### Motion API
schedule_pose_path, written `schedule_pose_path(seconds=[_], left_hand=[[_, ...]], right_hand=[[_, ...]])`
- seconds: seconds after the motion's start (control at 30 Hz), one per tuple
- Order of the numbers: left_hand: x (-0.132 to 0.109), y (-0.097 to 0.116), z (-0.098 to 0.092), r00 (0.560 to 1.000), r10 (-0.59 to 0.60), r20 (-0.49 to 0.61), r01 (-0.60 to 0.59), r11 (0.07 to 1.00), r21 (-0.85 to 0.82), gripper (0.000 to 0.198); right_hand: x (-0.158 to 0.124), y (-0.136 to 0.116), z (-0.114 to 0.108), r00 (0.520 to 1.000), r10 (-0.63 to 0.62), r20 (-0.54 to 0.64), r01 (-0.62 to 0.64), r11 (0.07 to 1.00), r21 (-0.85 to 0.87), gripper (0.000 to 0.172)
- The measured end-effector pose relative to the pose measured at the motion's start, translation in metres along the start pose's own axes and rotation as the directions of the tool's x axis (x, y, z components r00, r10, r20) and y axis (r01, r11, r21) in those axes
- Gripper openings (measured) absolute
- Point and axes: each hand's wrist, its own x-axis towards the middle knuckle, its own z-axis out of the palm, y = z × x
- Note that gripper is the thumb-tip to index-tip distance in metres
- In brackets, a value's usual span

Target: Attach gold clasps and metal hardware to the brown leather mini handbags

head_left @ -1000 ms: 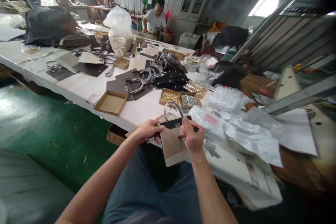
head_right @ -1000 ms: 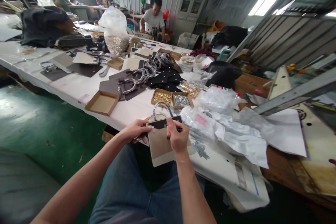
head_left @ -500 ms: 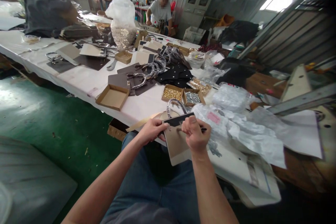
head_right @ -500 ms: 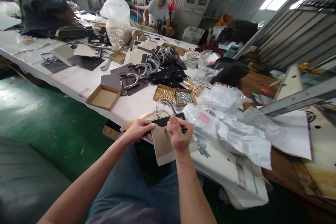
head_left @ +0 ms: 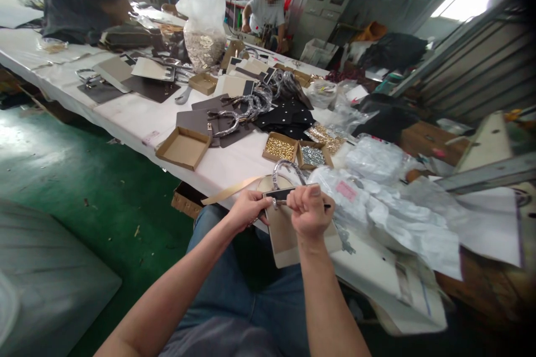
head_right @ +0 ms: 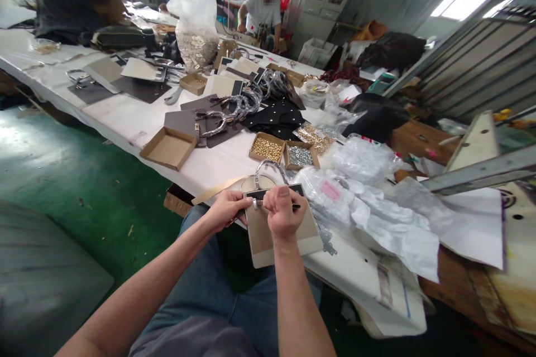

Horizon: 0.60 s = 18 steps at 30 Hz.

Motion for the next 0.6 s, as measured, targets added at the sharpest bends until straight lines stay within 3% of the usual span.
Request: schedule_pose_path(seconds=[0.17,0.33,0.6], left_hand=[[-0.002,0.005,0.005,0.999,-0.017,-0.05,0.014,0.999,-0.046,0.038],[0.001,0.002,0.012,0.988,0.032,-0.152,-0.023,0.998,0.058,0.048],[0.001,0.0,0.012,0.985,0.062,-0.161,-0.053,0.997,0.061,0.044]], right_hand=[[-0.002,0.003,0.002,1.0,-0.018,0.024,0.017,0.999,0.03,0.069],[-0.004,0.005,0.003,0.998,0.003,0.065,-0.001,1.0,-0.03,0.067],[0.008,0.004,0.0,0.987,0.094,0.134,-0.092,0.996,-0.02,0.066]])
